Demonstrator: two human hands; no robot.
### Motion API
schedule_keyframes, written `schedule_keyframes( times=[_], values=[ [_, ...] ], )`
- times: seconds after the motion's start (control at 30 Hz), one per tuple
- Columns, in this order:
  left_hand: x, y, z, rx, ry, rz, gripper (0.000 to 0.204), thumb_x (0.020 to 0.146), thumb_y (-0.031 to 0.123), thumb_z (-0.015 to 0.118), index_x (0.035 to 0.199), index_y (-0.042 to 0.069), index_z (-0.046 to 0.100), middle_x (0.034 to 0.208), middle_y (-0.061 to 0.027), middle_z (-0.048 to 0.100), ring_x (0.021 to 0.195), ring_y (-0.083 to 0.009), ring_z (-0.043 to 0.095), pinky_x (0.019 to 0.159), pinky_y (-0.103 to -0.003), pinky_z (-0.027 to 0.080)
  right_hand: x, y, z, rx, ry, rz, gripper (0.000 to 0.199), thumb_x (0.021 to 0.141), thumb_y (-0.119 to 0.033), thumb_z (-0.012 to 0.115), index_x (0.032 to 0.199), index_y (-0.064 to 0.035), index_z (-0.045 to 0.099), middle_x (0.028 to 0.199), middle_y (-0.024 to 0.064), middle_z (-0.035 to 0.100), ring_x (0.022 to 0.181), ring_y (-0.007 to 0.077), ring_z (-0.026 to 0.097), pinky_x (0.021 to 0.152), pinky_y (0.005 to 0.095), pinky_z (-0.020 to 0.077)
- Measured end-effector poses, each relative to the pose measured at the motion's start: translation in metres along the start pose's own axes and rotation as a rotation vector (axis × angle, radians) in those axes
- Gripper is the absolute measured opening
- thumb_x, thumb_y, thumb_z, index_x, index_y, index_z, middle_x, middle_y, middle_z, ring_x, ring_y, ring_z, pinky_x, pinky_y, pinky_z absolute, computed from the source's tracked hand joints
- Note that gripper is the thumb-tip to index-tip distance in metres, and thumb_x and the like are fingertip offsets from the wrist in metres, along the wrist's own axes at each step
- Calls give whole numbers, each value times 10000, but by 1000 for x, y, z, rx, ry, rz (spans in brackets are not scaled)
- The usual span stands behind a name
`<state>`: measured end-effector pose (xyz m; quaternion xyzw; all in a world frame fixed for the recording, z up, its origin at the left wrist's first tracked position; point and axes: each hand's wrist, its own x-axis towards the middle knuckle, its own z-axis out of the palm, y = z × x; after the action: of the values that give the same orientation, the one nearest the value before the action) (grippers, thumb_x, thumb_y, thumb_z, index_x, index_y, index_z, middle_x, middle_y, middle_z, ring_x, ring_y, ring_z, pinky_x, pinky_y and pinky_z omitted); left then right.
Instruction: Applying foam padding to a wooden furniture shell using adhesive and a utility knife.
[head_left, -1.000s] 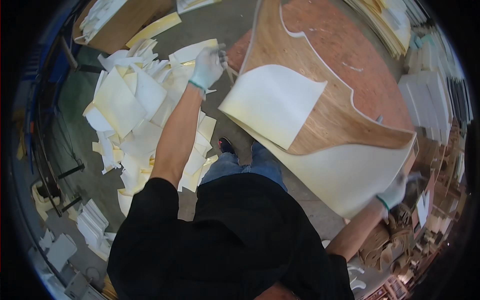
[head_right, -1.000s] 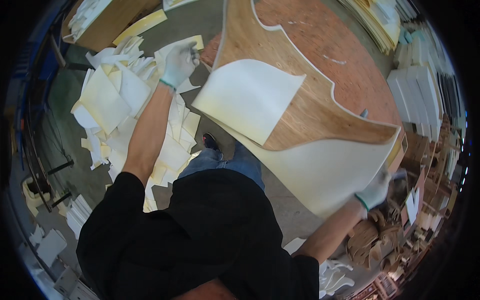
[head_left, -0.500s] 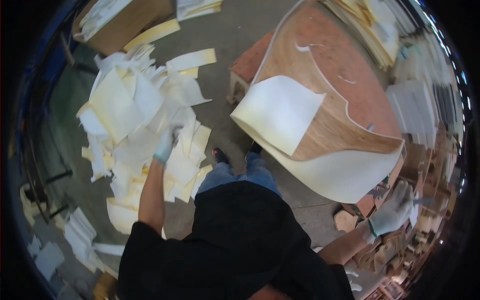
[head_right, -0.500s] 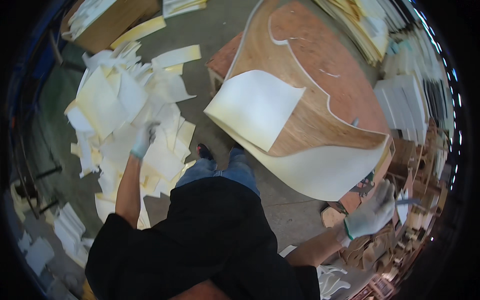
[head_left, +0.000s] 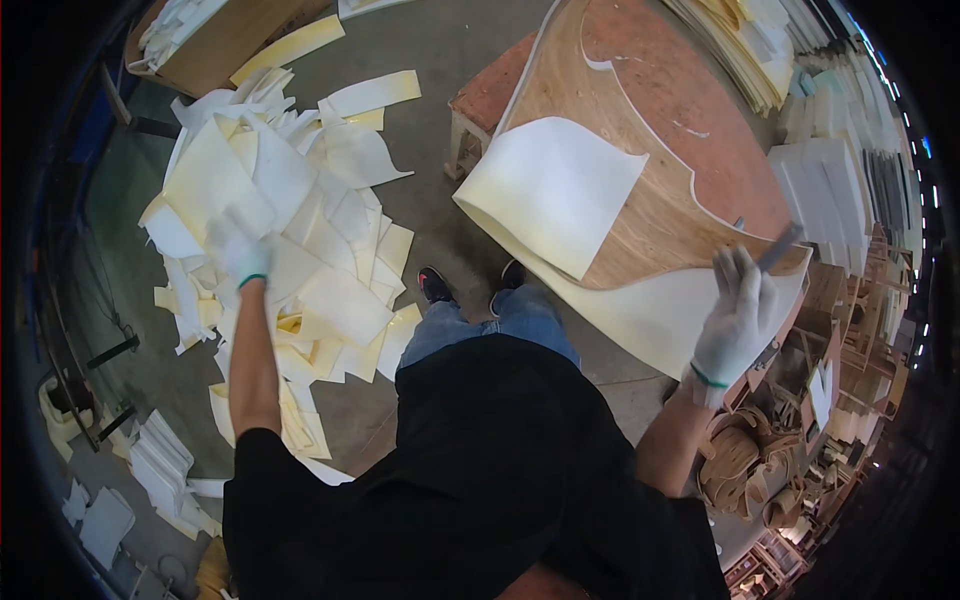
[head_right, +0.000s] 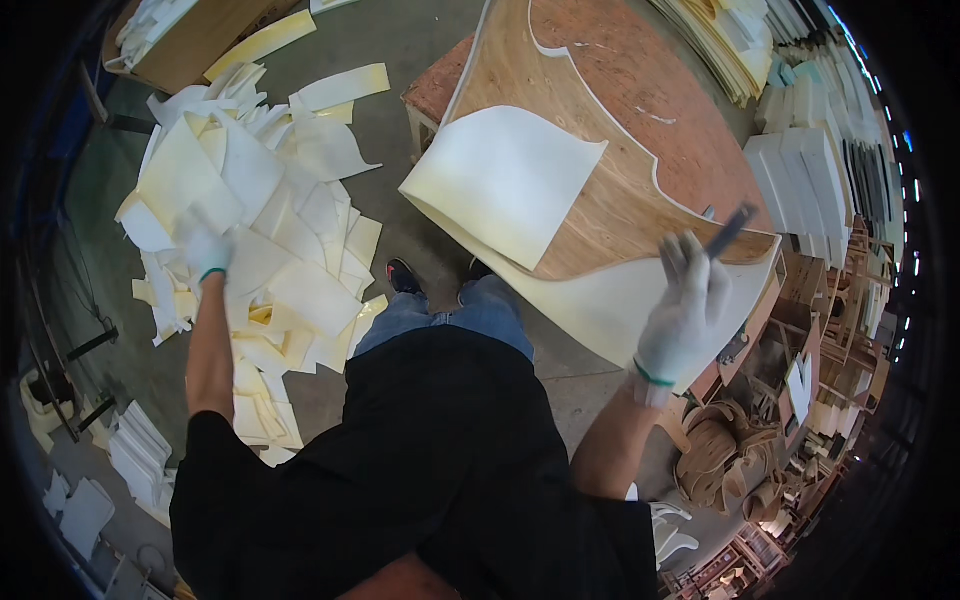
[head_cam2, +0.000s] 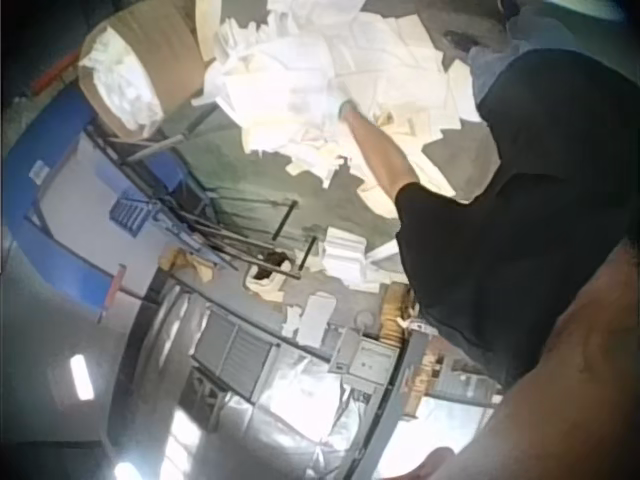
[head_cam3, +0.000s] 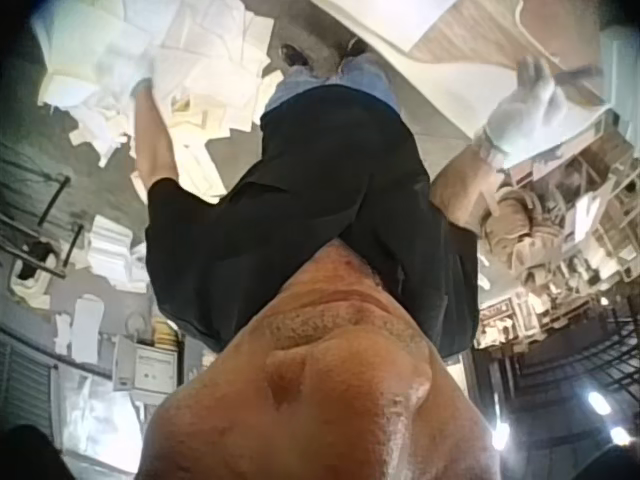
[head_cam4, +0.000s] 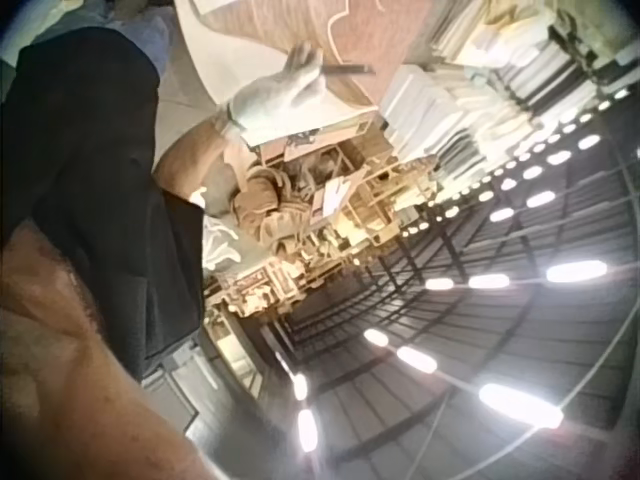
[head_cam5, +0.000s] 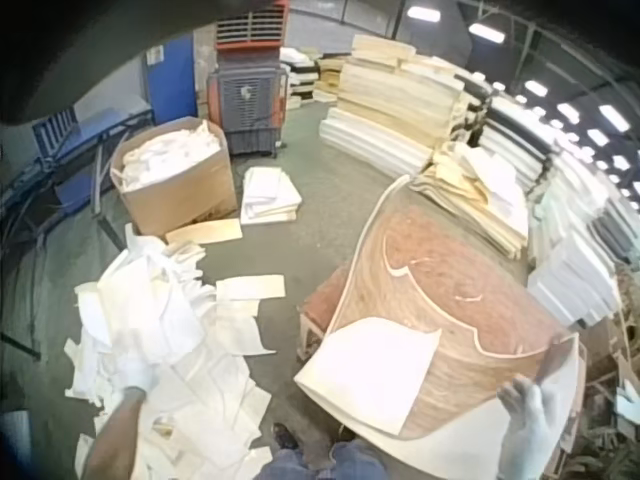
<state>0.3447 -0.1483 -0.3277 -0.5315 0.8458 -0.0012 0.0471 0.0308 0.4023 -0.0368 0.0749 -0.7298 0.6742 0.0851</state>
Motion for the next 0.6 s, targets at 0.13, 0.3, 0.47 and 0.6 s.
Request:
schedule_keyframes(
  times=[0.13,0.3,0.47,0.6],
  values=[
    [-121,192,-70,-158,67,858,567,806,184,657,1360,110,561,1237,-175,593,1214,-413,539,1124,-485,335,37,9,51,119,-92,54,260,1041,-128,481,1169,96,508,1175,258,615,1051,353,670,985,456,529],
    [-192,333,-90,-332,170,1209,497,897,181,529,1391,236,542,1524,-127,424,1387,-404,405,1126,-686,216,87,8,90,313,-350,11,257,1034,-126,493,1151,104,496,1152,249,625,1054,327,672,978,440,539],
    [-174,358,-58,-284,231,1172,419,890,200,558,1307,202,586,1528,-80,424,1413,-388,367,1116,-726,195,135,32,88,423,-413,31,249,1028,-116,502,1139,106,491,1150,255,624,1027,318,677,960,438,551],
    [-164,352,-83,-931,103,821,338,863,87,580,1194,39,630,1312,-128,621,1218,-334,582,1106,-461,412,170,66,70,454,-252,-4,243,1023,-116,511,1127,103,492,1140,259,624,1003,319,681,940,448,562]
  ],
)
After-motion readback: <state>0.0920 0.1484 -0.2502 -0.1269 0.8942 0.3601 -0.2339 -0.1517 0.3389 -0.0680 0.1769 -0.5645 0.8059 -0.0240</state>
